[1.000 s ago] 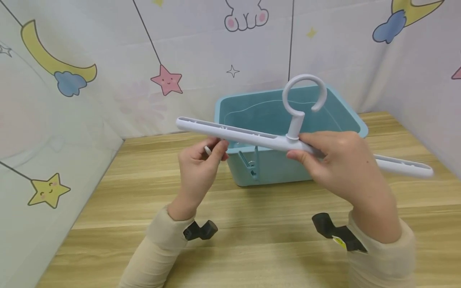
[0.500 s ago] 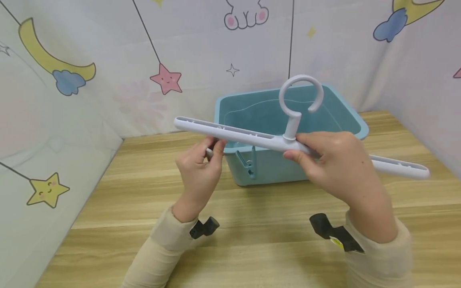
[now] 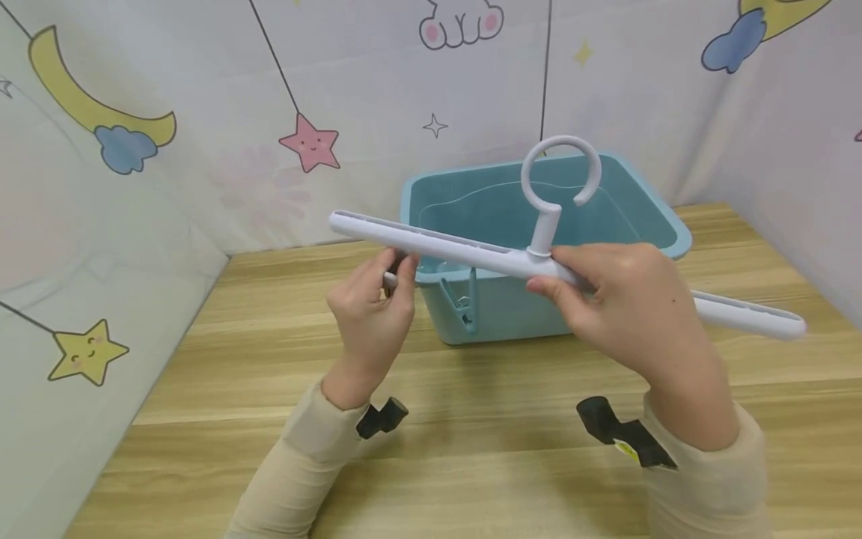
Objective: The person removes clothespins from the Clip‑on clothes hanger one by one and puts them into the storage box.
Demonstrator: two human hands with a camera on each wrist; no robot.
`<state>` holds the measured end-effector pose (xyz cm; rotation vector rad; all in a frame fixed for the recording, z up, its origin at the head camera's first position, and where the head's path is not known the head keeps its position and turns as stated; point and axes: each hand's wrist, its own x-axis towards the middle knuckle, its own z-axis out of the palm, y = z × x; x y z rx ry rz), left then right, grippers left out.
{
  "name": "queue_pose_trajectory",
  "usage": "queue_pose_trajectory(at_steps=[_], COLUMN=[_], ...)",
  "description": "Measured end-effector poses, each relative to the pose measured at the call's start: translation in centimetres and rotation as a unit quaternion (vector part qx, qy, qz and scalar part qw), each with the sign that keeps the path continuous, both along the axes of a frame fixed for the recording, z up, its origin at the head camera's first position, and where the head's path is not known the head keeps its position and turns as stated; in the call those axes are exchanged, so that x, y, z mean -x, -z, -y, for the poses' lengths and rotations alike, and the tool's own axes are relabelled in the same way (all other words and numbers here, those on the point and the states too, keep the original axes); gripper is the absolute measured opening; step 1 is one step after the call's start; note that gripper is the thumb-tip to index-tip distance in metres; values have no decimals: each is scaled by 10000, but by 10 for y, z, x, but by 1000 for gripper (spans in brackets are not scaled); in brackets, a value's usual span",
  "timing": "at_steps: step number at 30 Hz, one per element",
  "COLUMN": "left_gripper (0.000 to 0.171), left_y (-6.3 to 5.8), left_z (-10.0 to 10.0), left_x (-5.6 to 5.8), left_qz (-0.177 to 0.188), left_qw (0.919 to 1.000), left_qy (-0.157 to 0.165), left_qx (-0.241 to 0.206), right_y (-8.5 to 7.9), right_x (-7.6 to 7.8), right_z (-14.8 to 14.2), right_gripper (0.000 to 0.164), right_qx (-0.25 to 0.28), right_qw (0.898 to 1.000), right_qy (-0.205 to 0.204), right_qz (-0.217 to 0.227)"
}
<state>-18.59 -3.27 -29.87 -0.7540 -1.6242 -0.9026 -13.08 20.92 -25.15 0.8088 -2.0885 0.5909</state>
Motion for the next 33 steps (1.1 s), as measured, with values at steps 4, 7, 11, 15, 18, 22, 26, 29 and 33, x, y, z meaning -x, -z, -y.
queue_pose_trajectory(at_steps=[4,7,11,15,18,22,26,29,33], left_gripper=[12,11,9,9,10,10,10,11,12], left_y=[0,-1,-3,-3,-3,-7,-12,-15,-18], left_z=[0,-1,0,1,1,2,3,4,4], left_x=[1,0,0,1,2,3,7,11,17], left_qz=[273,443,591,710,745,738,855,1061,1431], left_qw=[9992,9978,9960,9947,9945,9941,9917,9877,9797], left_qy=[251,432,616,691,695,752,947,1144,1398], left_qx=[-153,-231,-272,-263,-255,-253,-186,-124,-100], right_y=[1,0,-3,-2,0,-1,-2,-2,-3], right_x=[1,0,-2,-2,-1,-2,-3,-3,-3], right_z=[-1,-1,-3,-4,-6,-8,-10,-11,-13], right_gripper=[60,61,65,67,67,66,65,64,64], right_qx=[33,16,-89,168,382,434,625,806,830], right_qw=[9999,9999,9995,9991,9980,9972,9964,9955,9953], right_qy=[74,135,281,376,444,513,438,348,322], right_qz=[-82,-56,66,-76,-255,-322,-358,-368,-376])
